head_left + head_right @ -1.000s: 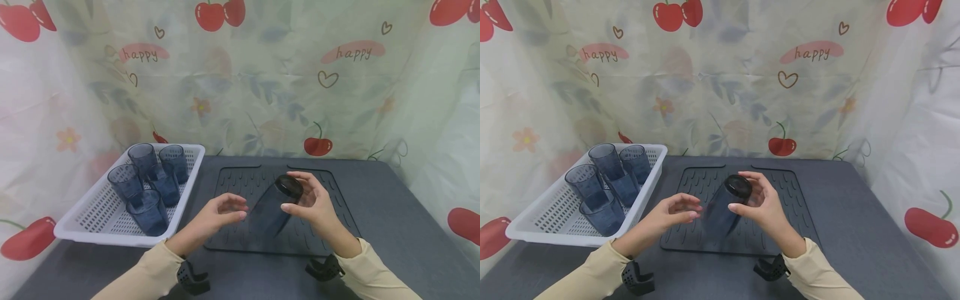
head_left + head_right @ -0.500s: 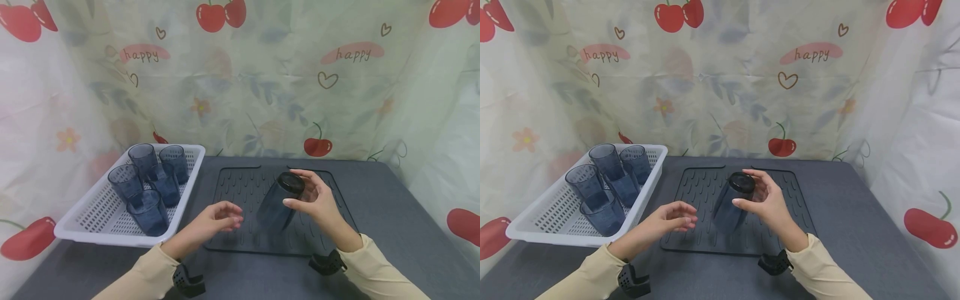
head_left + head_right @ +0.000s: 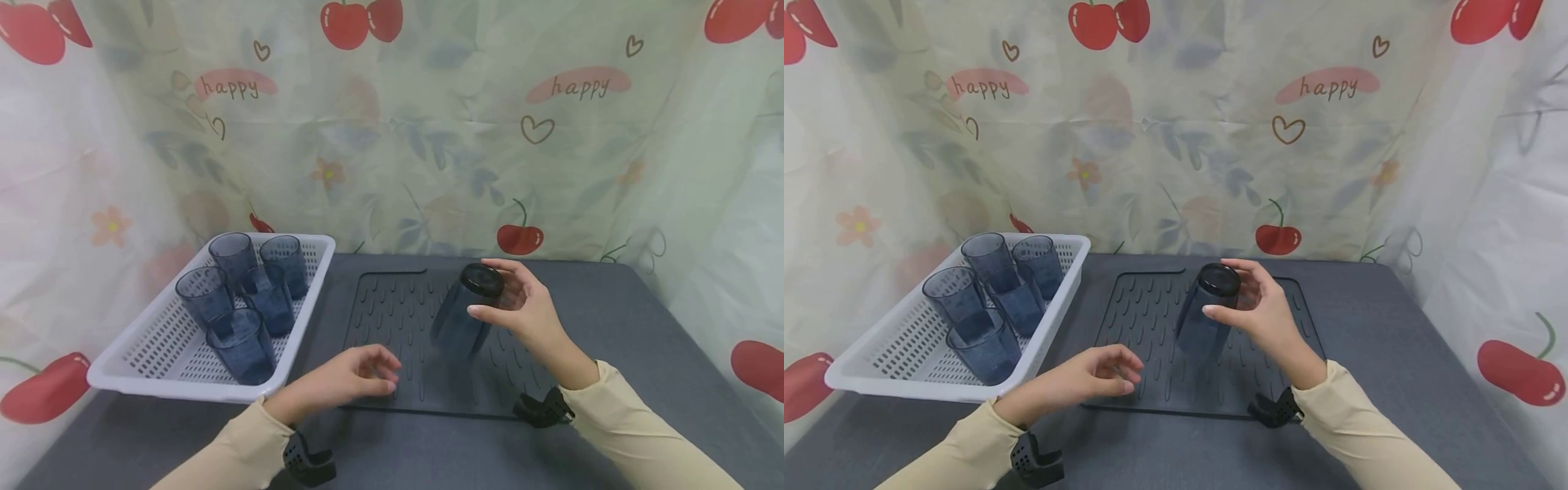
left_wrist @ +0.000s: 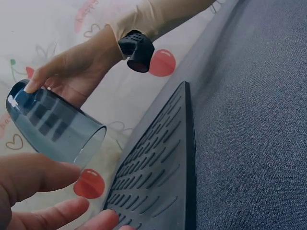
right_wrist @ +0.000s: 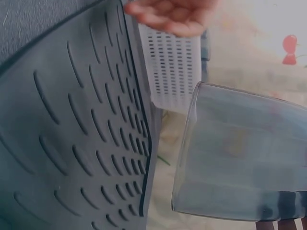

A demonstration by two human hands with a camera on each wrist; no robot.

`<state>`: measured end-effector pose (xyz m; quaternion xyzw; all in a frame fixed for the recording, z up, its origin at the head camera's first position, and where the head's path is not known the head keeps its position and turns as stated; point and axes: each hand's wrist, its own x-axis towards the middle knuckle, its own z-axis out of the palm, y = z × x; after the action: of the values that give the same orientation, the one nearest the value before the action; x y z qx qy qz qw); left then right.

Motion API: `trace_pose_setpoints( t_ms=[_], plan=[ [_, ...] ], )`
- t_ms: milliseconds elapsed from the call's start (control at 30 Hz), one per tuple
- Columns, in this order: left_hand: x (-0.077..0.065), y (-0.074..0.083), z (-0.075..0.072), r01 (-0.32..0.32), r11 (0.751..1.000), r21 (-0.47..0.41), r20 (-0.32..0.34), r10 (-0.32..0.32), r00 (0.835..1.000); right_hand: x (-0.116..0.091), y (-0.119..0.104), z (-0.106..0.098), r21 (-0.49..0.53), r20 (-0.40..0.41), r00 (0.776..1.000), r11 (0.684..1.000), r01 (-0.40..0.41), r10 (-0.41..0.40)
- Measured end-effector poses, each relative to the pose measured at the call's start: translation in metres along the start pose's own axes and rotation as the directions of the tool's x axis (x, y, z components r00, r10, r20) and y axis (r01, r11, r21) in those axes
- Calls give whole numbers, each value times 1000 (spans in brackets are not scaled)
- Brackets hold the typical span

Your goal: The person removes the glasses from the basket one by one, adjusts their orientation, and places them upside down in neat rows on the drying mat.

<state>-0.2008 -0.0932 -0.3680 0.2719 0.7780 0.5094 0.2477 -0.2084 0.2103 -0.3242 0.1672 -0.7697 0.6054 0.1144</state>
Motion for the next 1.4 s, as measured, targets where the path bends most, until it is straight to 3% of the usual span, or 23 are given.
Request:
trace_pose_setpoints(
  t_ms=[200,633,1167,1400],
  plan=[
    [-1,0,0,24,1000,-1,49,-24,999,8,-2,-6,-25,-21,1000,1000,1,-2],
    [-2,0,0,26,1000,-7,45,-26,999,33,0,-23,-137,-93,995,990,-41,29],
    [-2,-1,0,35,999,-19,47,-34,998,51,27,-44,-164,-198,978,982,-94,61],
    [-2,-2,1,31,999,-29,48,-30,998,54,42,-51,-176,-276,954,970,-167,114]
  ],
)
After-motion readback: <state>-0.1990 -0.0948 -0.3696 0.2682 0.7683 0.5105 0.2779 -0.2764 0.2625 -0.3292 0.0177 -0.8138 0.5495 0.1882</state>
